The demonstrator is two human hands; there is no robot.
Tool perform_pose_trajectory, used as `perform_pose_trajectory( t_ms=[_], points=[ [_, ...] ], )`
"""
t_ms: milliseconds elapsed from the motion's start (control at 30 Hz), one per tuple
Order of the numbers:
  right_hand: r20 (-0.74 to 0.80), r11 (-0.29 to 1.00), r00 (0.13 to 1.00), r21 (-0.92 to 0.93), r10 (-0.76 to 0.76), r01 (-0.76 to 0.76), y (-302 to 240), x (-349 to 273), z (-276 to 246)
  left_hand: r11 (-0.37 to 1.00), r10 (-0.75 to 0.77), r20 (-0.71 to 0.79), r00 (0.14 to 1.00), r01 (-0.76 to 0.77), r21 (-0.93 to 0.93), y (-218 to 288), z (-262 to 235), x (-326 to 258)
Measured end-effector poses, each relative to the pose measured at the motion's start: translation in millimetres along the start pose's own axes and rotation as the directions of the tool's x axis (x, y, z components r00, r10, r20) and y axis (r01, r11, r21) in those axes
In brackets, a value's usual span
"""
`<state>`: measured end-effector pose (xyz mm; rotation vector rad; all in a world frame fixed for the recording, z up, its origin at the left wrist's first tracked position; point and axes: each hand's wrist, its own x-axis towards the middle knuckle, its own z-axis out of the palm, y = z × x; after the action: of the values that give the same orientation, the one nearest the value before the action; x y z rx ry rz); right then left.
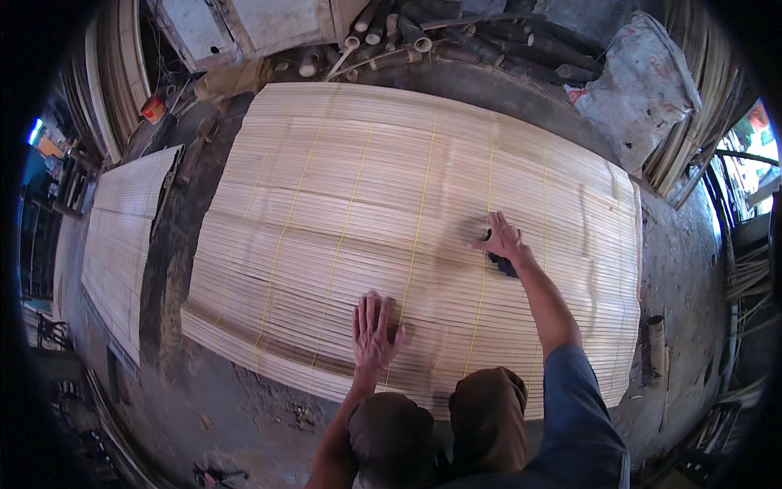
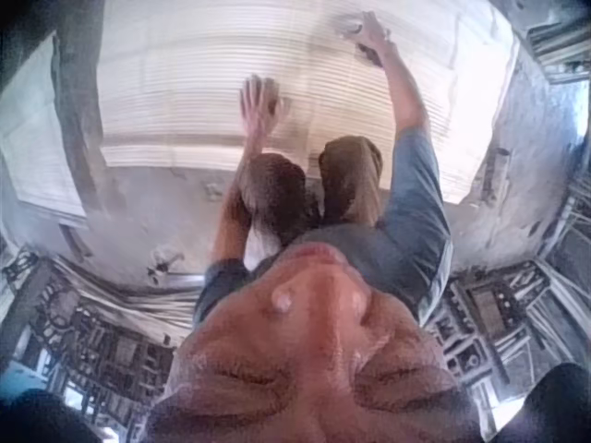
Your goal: The person wipes a large bamboo mat with a cloth, then rolls it up and secures it with yellow string. The person repeats this process with a second mat, rolling and tying it before stacking it with others.
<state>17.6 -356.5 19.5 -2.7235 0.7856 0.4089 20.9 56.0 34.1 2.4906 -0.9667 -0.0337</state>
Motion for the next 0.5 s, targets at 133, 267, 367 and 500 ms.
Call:
perform_pose_trajectory(
  t_ms=[133, 267, 367, 500],
  points=[
    [-0.031, 0.993, 0.997, -0.105, -0.065, 0.062, 0.0, 2.8, 3.3, 1.0, -0.028, 0.033, 0.999, 0.028, 0.004, -0.8, 1.7, -0.6],
    [0.033, 0.993, 0.994, -0.047, -0.103, 0.104, -3.2, -5.4, -0.7, 1.0, -0.029, 0.015, 0.999, 0.029, -0.006, -1.1, 2.2, -0.2],
    [0.098, 0.985, 0.988, -0.113, -0.117, 0.128, -9.5, -21.8, -3.6, 0.999, -0.052, 0.025, 0.998, 0.052, -0.01, -1.6, 2.4, -1.3],
    [0.034, 0.937, 0.964, -0.23, -0.262, 0.263, -19.3, -55.6, -9.6, 1.0, -0.024, -0.002, 1.0, 0.024, 0.017, -3.2, 3.6, -5.4]
  ],
)
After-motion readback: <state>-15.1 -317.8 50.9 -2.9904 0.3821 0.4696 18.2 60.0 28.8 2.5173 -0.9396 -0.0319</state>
